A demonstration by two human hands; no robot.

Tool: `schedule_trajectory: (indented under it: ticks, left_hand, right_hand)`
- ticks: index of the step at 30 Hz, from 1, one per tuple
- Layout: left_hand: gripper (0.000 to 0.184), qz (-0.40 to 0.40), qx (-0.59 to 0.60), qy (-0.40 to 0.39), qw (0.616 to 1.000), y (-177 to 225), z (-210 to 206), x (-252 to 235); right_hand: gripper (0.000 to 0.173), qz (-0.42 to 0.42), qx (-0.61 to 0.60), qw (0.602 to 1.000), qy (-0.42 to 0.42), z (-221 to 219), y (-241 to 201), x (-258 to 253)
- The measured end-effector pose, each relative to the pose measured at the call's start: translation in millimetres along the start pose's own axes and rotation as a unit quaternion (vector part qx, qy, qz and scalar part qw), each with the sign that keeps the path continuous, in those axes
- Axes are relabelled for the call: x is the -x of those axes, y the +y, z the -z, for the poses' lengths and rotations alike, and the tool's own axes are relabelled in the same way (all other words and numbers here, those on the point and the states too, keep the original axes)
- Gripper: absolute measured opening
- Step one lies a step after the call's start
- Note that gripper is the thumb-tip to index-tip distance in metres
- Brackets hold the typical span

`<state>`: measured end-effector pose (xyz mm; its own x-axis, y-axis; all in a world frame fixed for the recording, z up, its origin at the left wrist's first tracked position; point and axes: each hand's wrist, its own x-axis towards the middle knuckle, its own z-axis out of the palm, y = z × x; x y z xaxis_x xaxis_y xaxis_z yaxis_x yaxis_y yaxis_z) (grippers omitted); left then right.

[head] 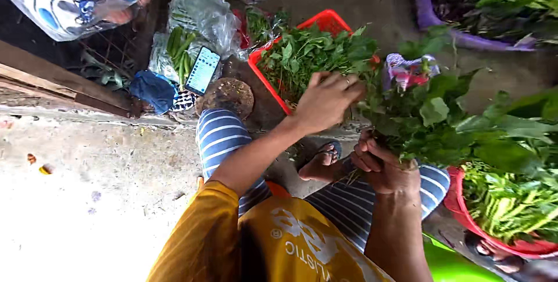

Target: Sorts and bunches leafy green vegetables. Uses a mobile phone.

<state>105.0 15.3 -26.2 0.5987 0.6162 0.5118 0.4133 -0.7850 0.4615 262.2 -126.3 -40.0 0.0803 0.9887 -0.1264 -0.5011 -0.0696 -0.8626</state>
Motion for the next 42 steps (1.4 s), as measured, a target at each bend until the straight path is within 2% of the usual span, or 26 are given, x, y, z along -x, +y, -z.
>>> schedule_trajectory:
  ticks: [2,3,4,5,6,7,9,10,11,13,14,17,22,26,28,33,40,42]
  left_hand:
    - [0.02,0.049,-0.027,0.025,0.998,-15,10,-4]
    - [0.021,0.081,-0.019,0.038,0.996,-23,16,-5]
    - [0.018,0.115,-0.005,0.032,0.993,-28,20,-6]
    - [0.018,0.147,0.0,-0.007,0.989,-32,24,-6]
    - [0.02,0.173,0.0,-0.086,0.981,-33,27,-7]
    - [0.027,0.199,-0.002,-0.2,0.959,-32,29,-7]
    - [0.068,0.22,-0.008,-0.384,0.897,-25,20,-6]
    - [0.081,0.213,0.0,-0.427,0.879,-19,14,-4]
    - [0.082,0.196,0.037,-0.434,0.879,-13,10,-3]
    - [0.066,0.16,0.192,-0.372,0.894,-7,4,-1]
    - [0.054,0.157,0.28,-0.324,0.89,-3,2,-2]
    - [0.036,0.199,0.462,-0.2,0.841,11,-2,-2]
    - [0.017,0.292,0.554,-0.112,0.772,20,-9,-4]
    - [0.025,0.31,0.536,-0.054,0.784,14,-9,-2]
    - [0.027,0.317,0.536,-0.046,0.781,12,-7,-2]
    - [0.018,0.295,0.525,-0.079,0.794,7,-11,-3]
    - [0.022,0.317,0.477,-0.17,0.802,26,-20,1]
    - [0.022,0.301,0.428,-0.197,0.829,29,-23,2]
  right_hand:
    - [0.006,-0.01,0.003,1.0,0.011,-12,-2,1]
    - [0.012,-0.016,0.002,0.999,0.042,-18,-4,3]
    - [0.017,-0.02,-0.007,0.997,0.075,-21,-6,4]
    - [0.018,-0.024,-0.026,0.994,0.101,-19,-8,4]
    - [0.018,-0.025,-0.046,0.992,0.118,-15,-10,4]
    - [0.018,-0.022,-0.066,0.989,0.127,-12,-12,3]
    - [0.015,-0.019,-0.103,0.986,0.129,-6,-14,3]
    - [0.016,-0.02,-0.108,0.986,0.127,-4,-15,4]
    - [0.017,-0.021,-0.111,0.986,0.123,-3,-15,4]
    - [0.017,-0.018,-0.117,0.987,0.105,-3,-12,4]
    - [0.014,-0.015,-0.117,0.989,0.089,-3,-10,4]
    - [0.009,-0.014,-0.076,0.994,0.073,-6,-4,3]
    - [0.015,-0.015,0.016,0.992,0.126,-17,-2,1]
    - [0.014,0.015,0.052,0.983,0.177,-14,-3,-2]
    - [0.017,0.034,0.06,0.977,0.201,-10,-5,-3]
    - [0.017,0.078,0.082,0.961,0.252,-3,-10,-10]
    - [0.021,0.055,0.076,0.962,0.254,-12,-5,-14]
    - [0.019,0.031,0.07,0.966,0.248,-15,-6,-13]
